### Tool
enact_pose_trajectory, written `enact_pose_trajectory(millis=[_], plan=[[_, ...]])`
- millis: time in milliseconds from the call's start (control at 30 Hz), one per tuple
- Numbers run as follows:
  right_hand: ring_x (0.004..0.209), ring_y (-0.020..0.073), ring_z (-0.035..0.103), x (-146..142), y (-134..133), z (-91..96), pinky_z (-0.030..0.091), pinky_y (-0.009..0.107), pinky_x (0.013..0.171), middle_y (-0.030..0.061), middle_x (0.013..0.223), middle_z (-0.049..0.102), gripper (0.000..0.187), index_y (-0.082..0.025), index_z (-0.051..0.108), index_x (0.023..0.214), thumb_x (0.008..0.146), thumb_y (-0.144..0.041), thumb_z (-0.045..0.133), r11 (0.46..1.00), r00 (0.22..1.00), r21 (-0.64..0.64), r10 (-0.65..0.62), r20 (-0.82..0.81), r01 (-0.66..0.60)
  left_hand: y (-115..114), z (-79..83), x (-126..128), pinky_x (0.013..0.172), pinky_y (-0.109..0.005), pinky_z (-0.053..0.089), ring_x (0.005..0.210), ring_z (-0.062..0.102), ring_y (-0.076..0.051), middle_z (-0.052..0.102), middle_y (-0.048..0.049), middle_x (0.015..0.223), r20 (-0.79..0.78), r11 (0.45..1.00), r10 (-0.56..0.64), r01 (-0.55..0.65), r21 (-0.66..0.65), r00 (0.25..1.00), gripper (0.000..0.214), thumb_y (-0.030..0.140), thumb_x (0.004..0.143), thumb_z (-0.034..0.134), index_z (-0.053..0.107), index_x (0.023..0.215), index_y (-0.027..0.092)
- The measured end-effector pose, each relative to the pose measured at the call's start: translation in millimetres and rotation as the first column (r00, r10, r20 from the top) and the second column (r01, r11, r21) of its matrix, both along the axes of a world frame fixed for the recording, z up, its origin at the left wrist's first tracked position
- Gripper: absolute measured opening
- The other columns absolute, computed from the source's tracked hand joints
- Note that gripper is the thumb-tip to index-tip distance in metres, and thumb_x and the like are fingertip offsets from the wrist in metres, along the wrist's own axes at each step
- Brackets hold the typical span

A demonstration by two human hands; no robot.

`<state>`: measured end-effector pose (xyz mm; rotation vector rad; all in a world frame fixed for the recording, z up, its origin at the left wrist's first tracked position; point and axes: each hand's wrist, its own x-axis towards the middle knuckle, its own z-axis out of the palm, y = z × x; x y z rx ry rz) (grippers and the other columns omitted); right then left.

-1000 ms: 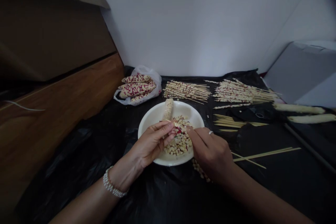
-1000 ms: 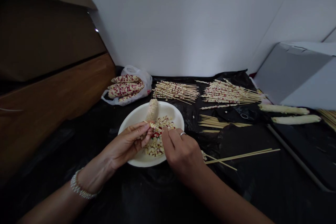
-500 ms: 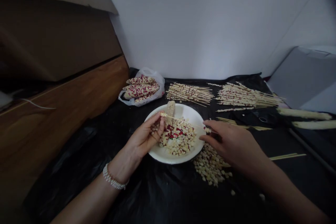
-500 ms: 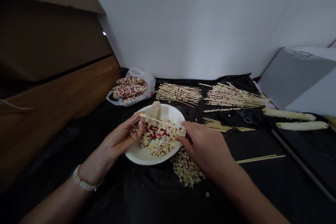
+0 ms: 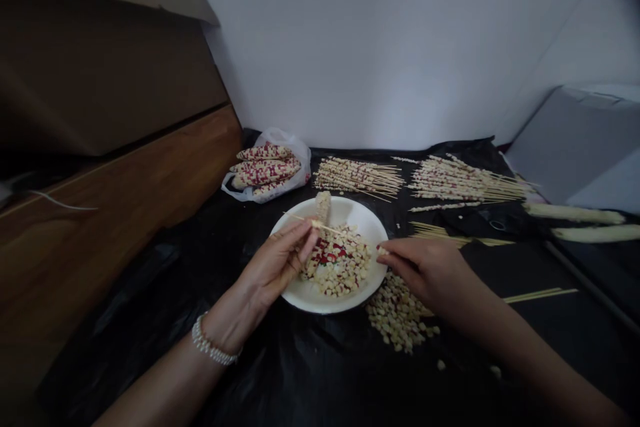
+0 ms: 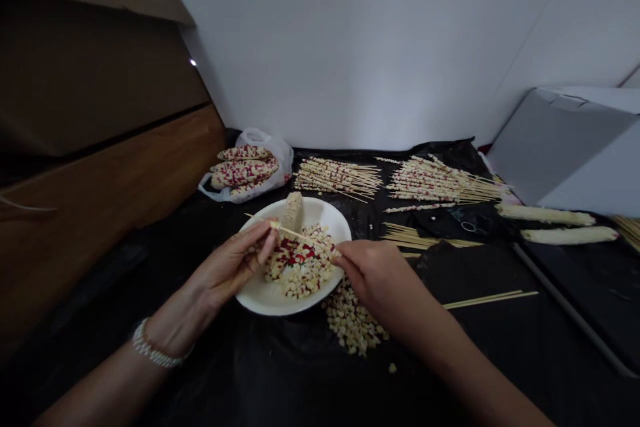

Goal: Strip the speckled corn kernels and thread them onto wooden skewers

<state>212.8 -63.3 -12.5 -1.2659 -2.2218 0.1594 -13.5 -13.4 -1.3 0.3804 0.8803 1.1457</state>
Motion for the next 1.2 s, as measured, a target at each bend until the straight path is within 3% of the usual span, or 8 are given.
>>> enact_pose_trajectory(millis=[67, 400, 600, 767, 900, 1033, 1100, 1200], plan=[[0.063, 0.0113, 0.058, -6, -1, -3.5, 0.038, 0.024, 0.058, 0.0034, 0.074, 0.067, 0.026, -0.018, 0.063, 0.079, 0.093, -0.029, 0.044, 1.0, 1.0, -0.007, 0.014, -0.016, -0.014, -5, 0.5, 3, 0.073, -0.015, 0.056, 0.072, 0.066, -0.009, 0.069, -0.0073, 0.082, -0.038, 0.994, -0.105, 0.105, -0.016, 0.994, 0.013, -0.001, 0.079, 0.059, 0.07, 0.082, 0.007], [0.069, 0.0121, 0.06, -38, -6, -11.3, 0.042, 0.025, 0.062, 0.0046, 0.082, 0.069, 0.019, -0.016, 0.063, 0.087, 0.091, -0.023, 0.046, 0.996, 0.988, 0.066, -0.041, -0.146, 0.051, -19, -5.1, 15, 0.077, -0.017, 0.055, 0.08, 0.066, -0.01, 0.07, -0.0062, 0.088, -0.068, 0.94, -0.338, 0.34, 0.019, 0.939, 0.009, 0.004, 0.076, 0.065, 0.07, 0.082, 0.009], [0.073, 0.0143, 0.061, -26, -4, -9.4, 0.041, 0.027, 0.062, 0.0038, 0.081, 0.068, 0.025, -0.018, 0.065, 0.094, 0.093, -0.028, 0.042, 0.992, 0.993, 0.055, -0.112, 0.029, 0.11, -12, -5.7, 8, 0.079, -0.018, 0.055, 0.081, 0.066, -0.01, 0.07, -0.0059, 0.087, -0.049, 0.941, -0.338, 0.338, 0.002, 0.94, 0.011, 0.004, 0.079, 0.063, 0.07, 0.085, 0.01], [0.071, 0.0176, 0.058, -10, -3, -0.1, 0.037, 0.03, 0.061, 0.0034, 0.077, 0.066, 0.023, -0.018, 0.066, 0.099, 0.091, -0.027, 0.047, 0.93, 0.923, 0.274, -0.31, 0.23, 0.244, 2, -8.4, -5, 0.07, -0.014, 0.055, 0.07, 0.066, -0.008, 0.069, -0.0056, 0.079, -0.047, 0.977, -0.209, 0.211, 0.024, 0.977, 0.011, 0.01, 0.083, 0.061, 0.07, 0.088, 0.009], [0.083, 0.0221, 0.056, -22, -8, 1.2, 0.038, 0.036, 0.073, 0.0083, 0.091, 0.065, 0.039, -0.011, 0.056, 0.122, 0.088, -0.03, 0.052, 0.9, 0.916, 0.393, -0.305, 0.262, 0.187, -7, -8.7, 4, 0.078, -0.018, 0.055, 0.078, 0.067, -0.011, 0.071, -0.0081, 0.088, 0.005, 0.968, -0.25, 0.25, -0.004, 0.968, 0.013, 0.008, 0.082, 0.061, 0.069, 0.092, 0.008], [0.071, 0.0185, 0.052, -35, -13, -8.7, 0.037, 0.033, 0.068, 0.0064, 0.078, 0.061, 0.034, -0.005, 0.055, 0.12, 0.088, -0.014, 0.045, 0.88, 0.924, 0.468, -0.243, 0.297, 0.081, -20, -5.2, 13, 0.085, -0.023, 0.053, 0.088, 0.068, -0.016, 0.072, -0.0124, 0.092, 0.064, 0.936, -0.345, 0.348, -0.042, 0.936, 0.016, 0.007, 0.083, 0.057, 0.067, 0.095, 0.005], [0.067, 0.0177, 0.05, -35, -13, -12.8, 0.036, 0.032, 0.064, 0.0059, 0.073, 0.058, 0.033, -0.004, 0.057, 0.117, 0.088, -0.01, 0.041, 0.875, 0.917, 0.476, -0.256, 0.307, 0.086, -21, -4.2, 10, 0.095, -0.03, 0.049, 0.101, 0.065, -0.021, 0.071, -0.015, 0.099, 0.125, 0.921, -0.382, 0.389, -0.035, 0.916, 0.024, 0.0, 0.08, 0.051, 0.065, 0.099, 0.004], [0.071, 0.0189, 0.05, -29, -10, -14.4, 0.038, 0.033, 0.065, 0.0091, 0.078, 0.059, 0.033, -0.003, 0.059, 0.113, 0.088, -0.009, 0.039, 0.866, 0.918, 0.484, -0.286, 0.275, 0.125, -15, -5.6, 0, 0.105, -0.034, 0.039, 0.118, 0.055, -0.024, 0.065, -0.0163, 0.114, 0.21, 0.902, -0.429, 0.43, 0.044, 0.879, 0.06, -0.017, 0.058, 0.037, 0.059, 0.111, 0.002]])
